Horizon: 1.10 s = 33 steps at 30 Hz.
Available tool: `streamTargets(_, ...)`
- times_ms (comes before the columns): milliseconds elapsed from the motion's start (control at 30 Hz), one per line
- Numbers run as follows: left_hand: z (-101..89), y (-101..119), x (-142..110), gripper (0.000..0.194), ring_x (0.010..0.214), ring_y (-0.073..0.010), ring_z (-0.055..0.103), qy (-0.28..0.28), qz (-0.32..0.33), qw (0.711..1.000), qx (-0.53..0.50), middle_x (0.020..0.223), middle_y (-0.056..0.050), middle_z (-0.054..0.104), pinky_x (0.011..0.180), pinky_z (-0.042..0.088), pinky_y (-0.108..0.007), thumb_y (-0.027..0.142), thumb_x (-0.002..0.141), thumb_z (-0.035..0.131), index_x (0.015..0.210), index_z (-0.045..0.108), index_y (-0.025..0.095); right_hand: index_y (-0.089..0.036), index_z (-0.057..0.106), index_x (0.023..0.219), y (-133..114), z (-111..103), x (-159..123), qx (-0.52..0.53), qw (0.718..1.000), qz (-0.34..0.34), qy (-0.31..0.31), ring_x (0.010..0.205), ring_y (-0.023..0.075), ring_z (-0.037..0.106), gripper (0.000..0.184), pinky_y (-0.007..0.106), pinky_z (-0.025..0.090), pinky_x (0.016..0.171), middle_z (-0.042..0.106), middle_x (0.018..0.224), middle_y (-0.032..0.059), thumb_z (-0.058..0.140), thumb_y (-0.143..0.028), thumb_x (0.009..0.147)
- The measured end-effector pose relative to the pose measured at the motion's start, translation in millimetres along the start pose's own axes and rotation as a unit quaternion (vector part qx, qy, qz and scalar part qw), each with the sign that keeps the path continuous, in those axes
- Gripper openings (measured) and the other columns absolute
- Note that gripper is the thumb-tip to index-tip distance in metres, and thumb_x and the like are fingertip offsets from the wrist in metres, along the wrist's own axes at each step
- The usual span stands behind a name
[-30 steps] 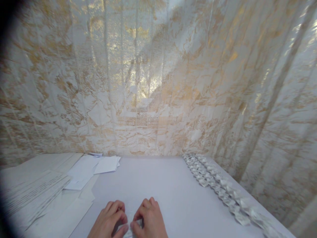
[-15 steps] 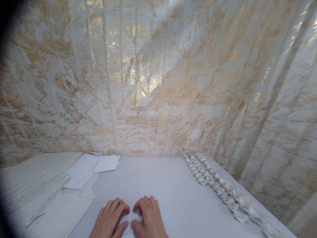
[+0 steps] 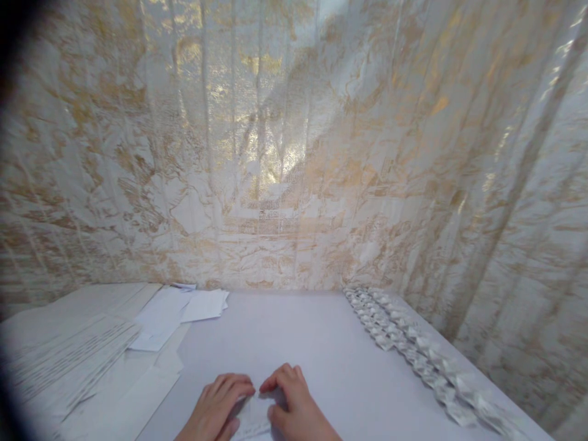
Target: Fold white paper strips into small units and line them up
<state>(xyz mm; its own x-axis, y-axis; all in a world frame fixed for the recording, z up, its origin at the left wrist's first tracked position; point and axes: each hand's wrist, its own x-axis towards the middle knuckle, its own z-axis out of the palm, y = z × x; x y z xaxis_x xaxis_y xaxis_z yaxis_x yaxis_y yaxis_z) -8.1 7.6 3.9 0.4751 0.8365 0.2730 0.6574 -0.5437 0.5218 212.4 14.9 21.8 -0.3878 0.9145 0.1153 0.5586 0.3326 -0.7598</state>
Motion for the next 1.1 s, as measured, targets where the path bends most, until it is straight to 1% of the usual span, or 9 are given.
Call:
streamTargets(67,-3.8,1.6,-0.5,0.027,0.098,-0.0215,0.058,0.014,-0.017,0.996,-0.082,0.103,-0.004,0.066,0.089,0.042,-0.032,0.014,0.08,0.051,0.104,0.059,0.024,-0.023,0.064,0.099,1.3,0.7,-0.2,0.02,1.0,-0.002,-0.002,0.106,0.024,0.057,0.036,0.049,0.023,0.11,0.064,0.102,0.0032,0.054,-0.005,0.07)
streamTargets(133,-6.2,4.9,0.0,0.007,0.08,-0.0182,0.054,0.015,-0.056,0.981,-0.184,0.084,0.001,0.058,0.077,0.042,-0.028,0.026,0.086,0.049,0.092,0.052,0.024,-0.024,0.064,0.096,1.1,5.6,0.2,0.022,1.0,-0.016,0.007,0.1,0.0241,0.058,0.026,0.046,0.031,0.104,0.064,0.098,0.0021,0.067,-0.012,0.074)
streamTargets(267,-5.6,13.4,1.6,0.013,0.071,-0.0147,0.046,0.026,-0.081,0.943,-0.323,0.074,0.006,0.045,0.067,0.039,-0.025,0.035,0.084,0.051,0.082,0.044,0.025,-0.023,0.056,0.081,-0.9,22.0,1.0,0.008,0.995,-0.079,0.063,0.086,0.0205,0.059,0.027,0.033,0.042,0.084,0.062,0.086,-0.0015,0.076,-0.011,0.069)
streamTargets(367,-4.7,17.4,0.5,0.011,0.076,-0.0161,0.051,0.043,-0.089,0.952,-0.291,0.08,0.004,0.05,0.074,0.044,-0.027,0.025,0.077,0.053,0.087,0.048,0.024,-0.023,0.053,0.081,-1.7,27.2,0.4,-0.069,0.983,-0.131,0.112,0.081,0.0192,0.059,0.025,0.029,0.041,0.076,0.063,0.084,-0.0013,0.064,-0.003,0.071)
streamTargets(467,-4.4,17.6,-1.2,0.033,0.093,-0.0204,0.056,0.065,-0.077,0.976,-0.194,0.099,-0.002,0.059,0.087,0.046,-0.032,0.015,0.069,0.056,0.1,0.051,0.025,-0.022,0.056,0.085,-0.4,25.4,1.1,-0.264,0.944,-0.166,0.106,0.08,0.0234,0.058,0.028,0.033,0.039,0.074,0.066,0.085,0.0026,0.064,-0.001,0.069)
streamTargets(600,-1.9,16.3,-0.6,0.02,0.097,-0.0238,0.056,0.007,-0.052,0.998,-0.041,0.1,-0.004,0.064,0.087,0.044,-0.036,0.014,0.071,0.059,0.089,0.057,0.024,-0.022,0.062,0.088,3.2,24.6,3.3,-0.393,0.899,-0.185,0.062,0.084,0.0261,0.057,0.021,0.037,0.039,0.077,0.069,0.091,0.0068,0.066,-0.004,0.077)
streamTargets(733,-3.1,17.7,1.2,0.016,0.098,-0.025,0.057,-0.037,-0.069,0.994,0.079,0.098,-0.003,0.068,0.086,0.041,-0.038,0.011,0.073,0.062,0.085,0.063,0.022,-0.022,0.068,0.089,0.6,20.4,-0.1,-0.335,0.931,-0.143,0.029,0.089,0.0256,0.058,0.019,0.036,0.039,0.078,0.069,0.093,0.0056,0.069,-0.006,0.078)
streamTargets(900,-15.9,22.0,2.6,0.01,0.102,-0.0263,0.058,-0.069,-0.052,0.992,0.094,0.105,-0.004,0.069,0.089,0.041,-0.04,0.024,0.087,0.061,0.094,0.068,0.022,-0.023,0.074,0.085,-11.4,7.1,-6.2,-0.16,0.985,-0.046,0.039,0.093,0.0195,0.06,0.023,0.032,0.039,0.088,0.069,0.092,0.0003,0.07,-0.003,0.076)
streamTargets(1100,-23.1,27.5,6.2,0.016,0.097,-0.0263,0.057,-0.041,-0.075,0.991,0.1,0.098,-0.006,0.067,0.084,0.04,-0.04,0.025,0.092,0.054,0.085,0.067,0.02,-0.019,0.073,0.071,-18.9,6.2,-1.0,-0.088,0.991,0.022,0.097,0.092,0.0198,0.057,0.019,0.031,0.04,0.087,0.066,0.084,0.0006,0.072,-0.001,0.077)
